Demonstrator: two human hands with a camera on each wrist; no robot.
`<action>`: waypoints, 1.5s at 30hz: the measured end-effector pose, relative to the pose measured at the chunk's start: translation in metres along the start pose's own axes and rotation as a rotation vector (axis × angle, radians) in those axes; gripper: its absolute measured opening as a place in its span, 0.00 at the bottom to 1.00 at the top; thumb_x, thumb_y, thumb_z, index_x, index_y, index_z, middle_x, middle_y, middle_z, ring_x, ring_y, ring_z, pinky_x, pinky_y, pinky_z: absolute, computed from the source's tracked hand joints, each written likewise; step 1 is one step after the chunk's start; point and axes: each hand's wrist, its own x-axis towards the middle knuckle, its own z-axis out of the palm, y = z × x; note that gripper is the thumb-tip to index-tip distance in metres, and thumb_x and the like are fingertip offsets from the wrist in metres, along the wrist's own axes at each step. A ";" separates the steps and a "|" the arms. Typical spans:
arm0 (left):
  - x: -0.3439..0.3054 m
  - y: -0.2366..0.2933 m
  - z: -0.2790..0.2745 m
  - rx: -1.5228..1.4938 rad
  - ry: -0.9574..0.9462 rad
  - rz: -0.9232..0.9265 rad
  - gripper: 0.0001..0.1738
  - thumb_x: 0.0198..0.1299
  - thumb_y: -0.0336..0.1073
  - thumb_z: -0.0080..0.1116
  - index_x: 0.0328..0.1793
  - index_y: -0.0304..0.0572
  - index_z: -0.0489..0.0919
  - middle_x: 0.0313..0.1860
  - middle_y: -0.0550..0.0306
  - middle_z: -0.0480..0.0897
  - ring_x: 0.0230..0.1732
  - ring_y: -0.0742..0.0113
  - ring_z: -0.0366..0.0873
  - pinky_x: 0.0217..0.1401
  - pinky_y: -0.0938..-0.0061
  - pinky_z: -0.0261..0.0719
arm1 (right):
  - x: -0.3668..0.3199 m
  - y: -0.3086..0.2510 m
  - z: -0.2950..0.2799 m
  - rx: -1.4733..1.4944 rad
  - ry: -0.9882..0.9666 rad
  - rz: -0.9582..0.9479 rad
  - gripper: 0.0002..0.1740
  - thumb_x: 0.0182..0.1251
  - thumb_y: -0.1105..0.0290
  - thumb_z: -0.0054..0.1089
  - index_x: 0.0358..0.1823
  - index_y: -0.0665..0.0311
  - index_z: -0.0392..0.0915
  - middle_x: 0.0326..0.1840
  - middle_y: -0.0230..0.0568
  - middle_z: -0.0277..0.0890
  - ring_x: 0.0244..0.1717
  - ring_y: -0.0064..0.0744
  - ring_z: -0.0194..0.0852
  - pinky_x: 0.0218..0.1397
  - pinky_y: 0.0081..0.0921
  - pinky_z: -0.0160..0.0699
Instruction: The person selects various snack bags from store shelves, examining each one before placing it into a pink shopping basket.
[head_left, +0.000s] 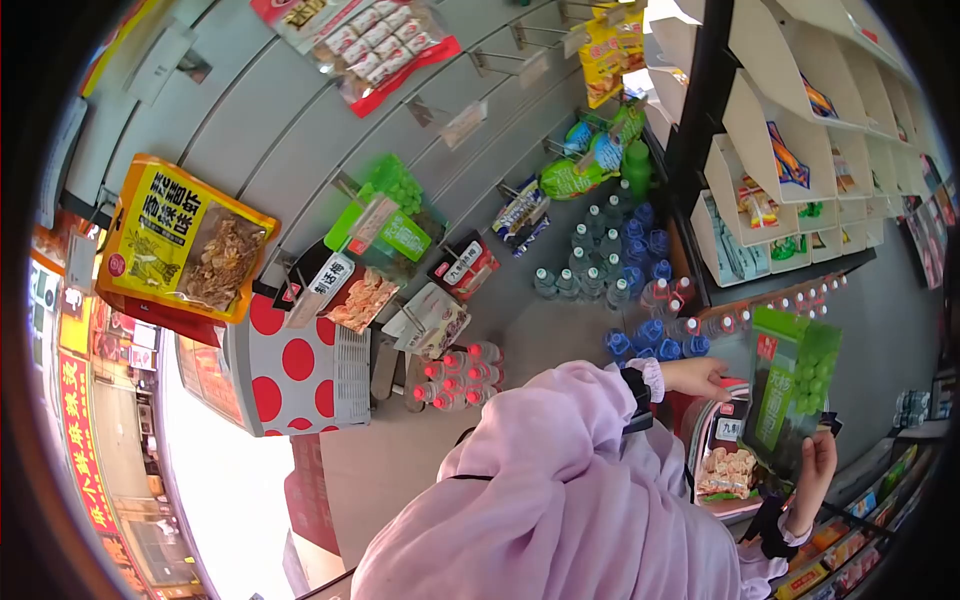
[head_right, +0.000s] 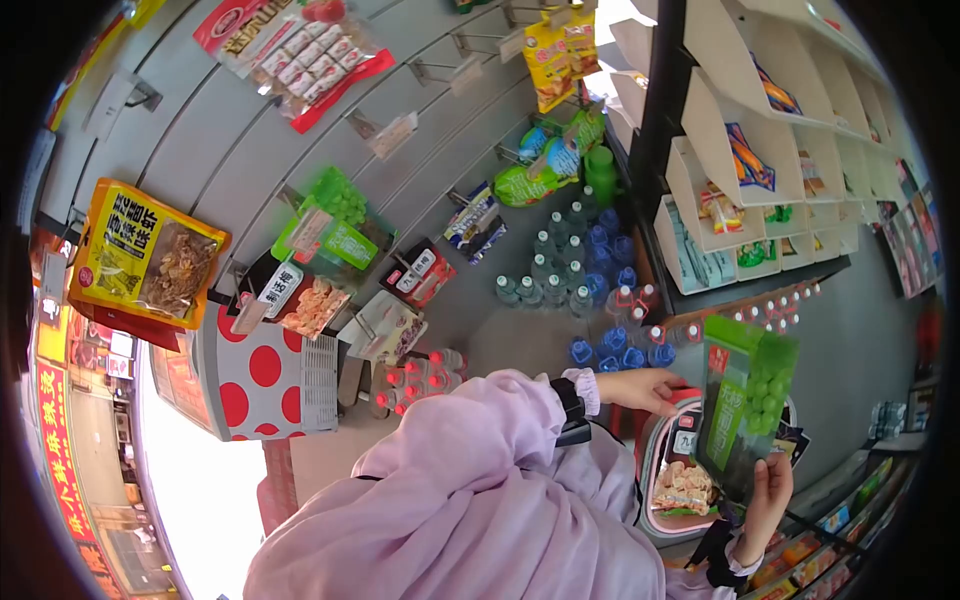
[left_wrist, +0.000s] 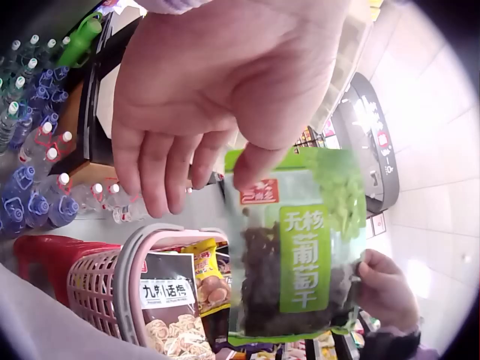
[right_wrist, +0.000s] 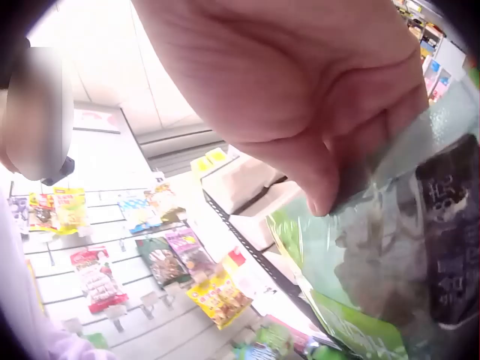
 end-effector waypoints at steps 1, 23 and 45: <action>-0.006 0.005 -0.006 -0.079 0.004 0.043 0.48 0.50 0.50 0.61 0.66 0.30 0.49 0.58 0.38 0.66 0.56 0.56 0.68 0.57 0.70 0.67 | 0.005 -0.016 0.007 0.035 0.002 0.008 0.07 0.63 0.73 0.48 0.29 0.63 0.61 0.24 0.23 0.53 0.26 0.11 0.48 0.28 0.10 0.48; -0.342 -0.024 -0.099 -0.306 1.042 0.257 0.22 0.53 0.29 0.58 0.55 0.35 0.68 0.49 0.59 0.74 0.49 0.72 0.71 0.53 0.76 0.68 | 0.069 -0.091 0.378 0.546 -0.749 0.093 0.05 0.60 0.72 0.54 0.29 0.64 0.71 0.23 0.20 0.64 0.24 0.09 0.57 0.26 0.11 0.55; -0.397 -0.063 -0.114 -0.169 1.490 0.327 0.20 0.53 0.25 0.57 0.53 0.33 0.68 0.46 0.57 0.76 0.43 0.73 0.73 0.47 0.79 0.70 | 0.071 -0.126 0.497 0.574 -0.952 0.062 0.03 0.62 0.72 0.52 0.31 0.62 0.70 0.23 0.18 0.62 0.25 0.07 0.54 0.26 0.09 0.51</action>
